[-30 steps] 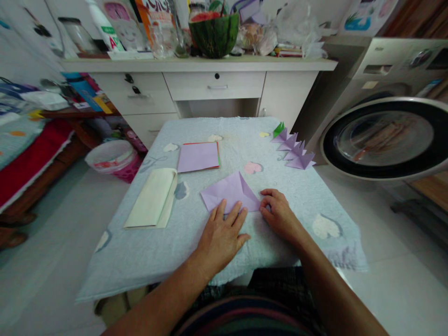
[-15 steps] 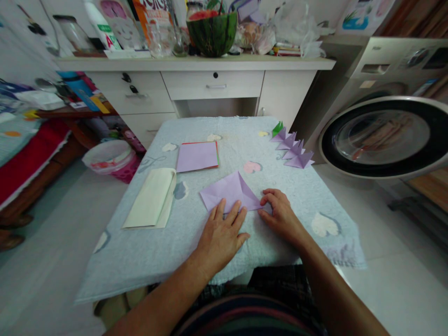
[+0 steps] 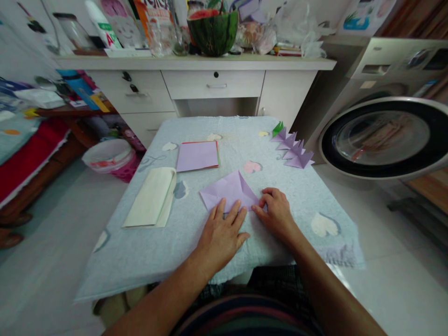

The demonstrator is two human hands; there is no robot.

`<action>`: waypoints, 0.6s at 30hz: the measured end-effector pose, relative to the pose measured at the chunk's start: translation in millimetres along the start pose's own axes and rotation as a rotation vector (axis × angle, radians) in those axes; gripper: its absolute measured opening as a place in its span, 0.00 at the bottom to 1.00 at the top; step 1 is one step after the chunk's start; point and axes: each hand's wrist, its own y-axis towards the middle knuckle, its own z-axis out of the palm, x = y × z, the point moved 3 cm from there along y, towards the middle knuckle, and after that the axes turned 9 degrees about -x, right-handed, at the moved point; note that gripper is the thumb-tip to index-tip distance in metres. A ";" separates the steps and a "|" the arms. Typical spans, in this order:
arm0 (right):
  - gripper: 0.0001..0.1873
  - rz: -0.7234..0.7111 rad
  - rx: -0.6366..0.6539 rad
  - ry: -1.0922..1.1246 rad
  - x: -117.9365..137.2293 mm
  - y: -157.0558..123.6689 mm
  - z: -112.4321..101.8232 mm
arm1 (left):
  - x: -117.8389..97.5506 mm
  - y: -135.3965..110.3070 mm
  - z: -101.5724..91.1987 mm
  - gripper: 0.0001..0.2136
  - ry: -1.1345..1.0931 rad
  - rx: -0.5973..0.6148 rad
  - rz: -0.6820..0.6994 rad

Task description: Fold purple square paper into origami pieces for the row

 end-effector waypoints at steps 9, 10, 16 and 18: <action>0.09 -0.014 -0.013 -0.098 10.0 -2.6 -2.8 | 0.1 0.7 -0.8 0.27 0.015 -0.012 0.009; 0.09 -0.019 -0.013 -0.100 9.6 -2.6 -3.6 | 0.3 0.7 -1.0 0.27 0.014 -0.011 0.008; 0.07 -0.033 -0.012 -0.106 1.0 -3.1 -6.8 | 0.7 0.6 -0.6 0.26 -0.011 0.000 -0.003; 0.07 -0.036 -0.019 -0.100 -2.8 -3.7 -7.5 | 0.6 0.8 -0.5 0.26 -0.011 0.004 -0.004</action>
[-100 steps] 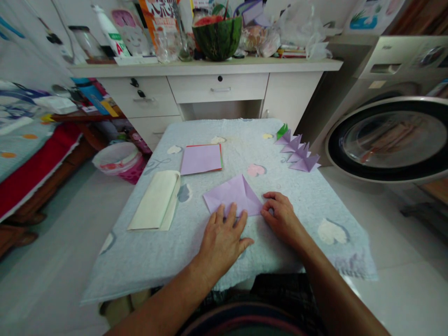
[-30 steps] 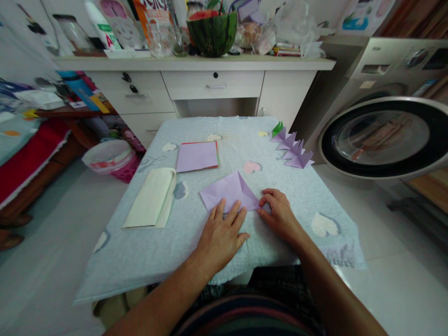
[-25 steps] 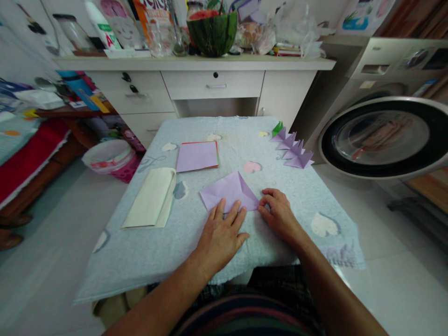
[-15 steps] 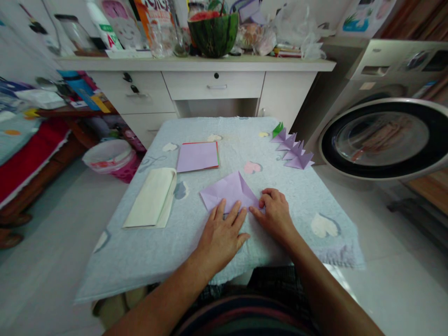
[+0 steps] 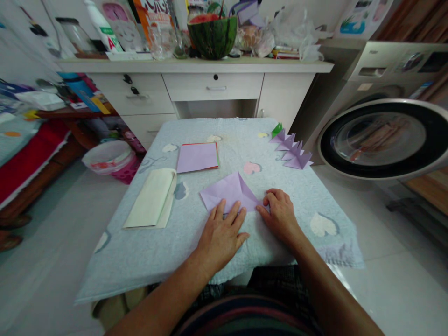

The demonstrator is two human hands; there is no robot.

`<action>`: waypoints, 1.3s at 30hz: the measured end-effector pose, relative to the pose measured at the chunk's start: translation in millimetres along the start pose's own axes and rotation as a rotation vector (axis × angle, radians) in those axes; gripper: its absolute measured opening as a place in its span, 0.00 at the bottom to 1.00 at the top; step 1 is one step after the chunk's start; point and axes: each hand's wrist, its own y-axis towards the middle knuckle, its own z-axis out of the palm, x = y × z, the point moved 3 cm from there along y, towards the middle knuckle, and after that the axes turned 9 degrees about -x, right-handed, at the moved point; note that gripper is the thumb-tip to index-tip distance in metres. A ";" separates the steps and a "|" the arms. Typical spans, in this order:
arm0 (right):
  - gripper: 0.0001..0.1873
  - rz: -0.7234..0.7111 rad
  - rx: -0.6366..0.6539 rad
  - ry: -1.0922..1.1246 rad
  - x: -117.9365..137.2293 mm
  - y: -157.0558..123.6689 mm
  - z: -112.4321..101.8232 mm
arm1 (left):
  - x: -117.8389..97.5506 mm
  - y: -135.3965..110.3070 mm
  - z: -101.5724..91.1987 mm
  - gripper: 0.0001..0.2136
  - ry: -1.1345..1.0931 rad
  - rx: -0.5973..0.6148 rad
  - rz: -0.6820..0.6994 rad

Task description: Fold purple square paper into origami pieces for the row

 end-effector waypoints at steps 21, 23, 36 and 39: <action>0.07 -0.015 0.089 0.155 -8.3 -2.6 -9.1 | -0.3 -1.6 0.5 0.25 0.013 -0.007 0.014; 0.06 -0.005 0.099 0.143 -7.1 -0.4 -8.4 | -0.4 -1.8 1.0 0.25 0.011 -0.007 0.011; 0.08 0.013 0.163 0.031 2.6 7.6 -2.7 | -1.9 -1.8 0.4 0.26 0.021 -0.010 0.001; 0.09 0.025 0.162 0.006 4.5 7.9 -1.9 | -1.6 -1.7 0.1 0.26 0.012 -0.019 -0.006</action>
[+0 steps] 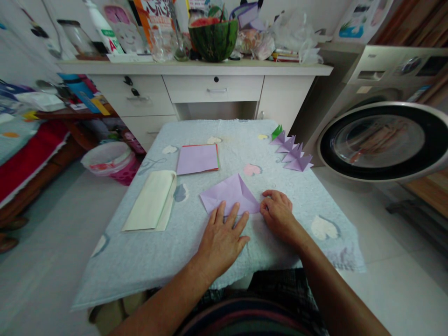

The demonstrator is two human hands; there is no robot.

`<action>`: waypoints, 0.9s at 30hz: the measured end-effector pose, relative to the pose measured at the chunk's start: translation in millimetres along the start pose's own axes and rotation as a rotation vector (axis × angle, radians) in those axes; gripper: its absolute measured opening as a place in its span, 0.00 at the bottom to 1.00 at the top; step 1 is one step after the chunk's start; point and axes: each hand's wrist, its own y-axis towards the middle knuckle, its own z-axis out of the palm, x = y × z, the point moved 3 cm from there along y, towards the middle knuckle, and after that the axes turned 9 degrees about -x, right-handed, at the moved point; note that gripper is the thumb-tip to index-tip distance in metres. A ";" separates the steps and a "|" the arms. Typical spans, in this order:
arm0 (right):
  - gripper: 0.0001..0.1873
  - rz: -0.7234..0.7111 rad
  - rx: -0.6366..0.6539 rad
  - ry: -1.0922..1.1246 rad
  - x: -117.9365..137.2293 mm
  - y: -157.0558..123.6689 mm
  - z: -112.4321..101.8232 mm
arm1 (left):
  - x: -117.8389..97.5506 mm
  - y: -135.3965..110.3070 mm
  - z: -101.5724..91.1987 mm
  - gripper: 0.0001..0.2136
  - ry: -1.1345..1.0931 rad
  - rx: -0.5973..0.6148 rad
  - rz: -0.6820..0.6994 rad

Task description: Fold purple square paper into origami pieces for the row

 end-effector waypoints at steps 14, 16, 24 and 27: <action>0.08 -0.010 -0.068 -0.033 3.8 -4.1 -1.0 | 1.1 0.8 4.3 0.26 -0.097 0.032 0.037; 0.07 -0.009 -0.063 -0.025 4.7 -5.4 -1.5 | 1.3 0.6 4.7 0.26 -0.099 0.030 0.037; 0.10 0.002 -0.085 -0.037 6.6 -7.8 0.1 | 1.0 1.3 2.0 0.26 -0.099 0.036 0.045; 0.11 0.002 -0.092 -0.041 5.8 -8.0 2.0 | 0.4 1.6 1.7 0.26 -0.092 0.035 0.046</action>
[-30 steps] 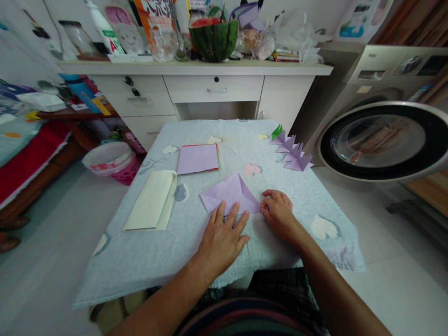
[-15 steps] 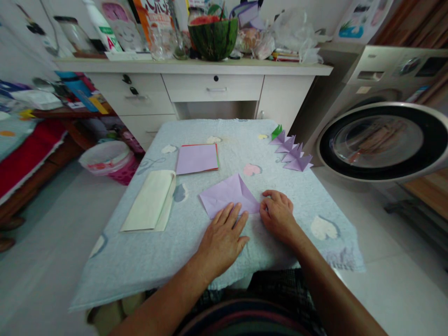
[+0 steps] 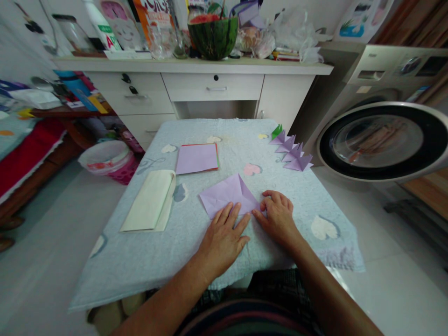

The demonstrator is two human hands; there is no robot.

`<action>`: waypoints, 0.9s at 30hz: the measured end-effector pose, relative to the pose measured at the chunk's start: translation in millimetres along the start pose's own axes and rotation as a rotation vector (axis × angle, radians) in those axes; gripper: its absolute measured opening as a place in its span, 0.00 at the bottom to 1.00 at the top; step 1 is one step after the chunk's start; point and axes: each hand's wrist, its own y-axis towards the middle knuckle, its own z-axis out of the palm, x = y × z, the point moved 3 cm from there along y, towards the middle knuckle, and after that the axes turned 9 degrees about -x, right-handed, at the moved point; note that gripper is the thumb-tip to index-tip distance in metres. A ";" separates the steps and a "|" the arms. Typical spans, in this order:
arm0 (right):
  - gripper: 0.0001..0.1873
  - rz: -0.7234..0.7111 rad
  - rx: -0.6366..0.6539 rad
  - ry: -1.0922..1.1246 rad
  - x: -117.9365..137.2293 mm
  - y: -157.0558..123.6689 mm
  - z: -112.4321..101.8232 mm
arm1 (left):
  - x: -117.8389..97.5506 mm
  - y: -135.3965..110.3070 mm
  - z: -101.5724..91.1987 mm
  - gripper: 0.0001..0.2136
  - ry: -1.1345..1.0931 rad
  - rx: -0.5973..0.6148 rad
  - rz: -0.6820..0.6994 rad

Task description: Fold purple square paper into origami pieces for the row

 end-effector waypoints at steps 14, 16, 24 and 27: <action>0.10 0.036 0.002 -0.028 -0.2 1.0 0.5 | -0.6 0.8 -0.2 0.27 -0.010 0.008 -0.005; 0.09 0.045 0.007 -0.014 -2.0 1.3 -0.3 | -0.3 0.9 -0.5 0.26 -0.010 0.011 -0.003; 0.04 0.024 0.093 0.178 -12.1 1.9 -6.7 | -5.0 3.6 -1.3 0.28 -0.027 -0.001 -0.025; 0.03 0.068 0.104 0.160 -12.2 2.8 -4.1 | -7.3 5.4 -0.3 0.29 -0.024 -0.009 -0.036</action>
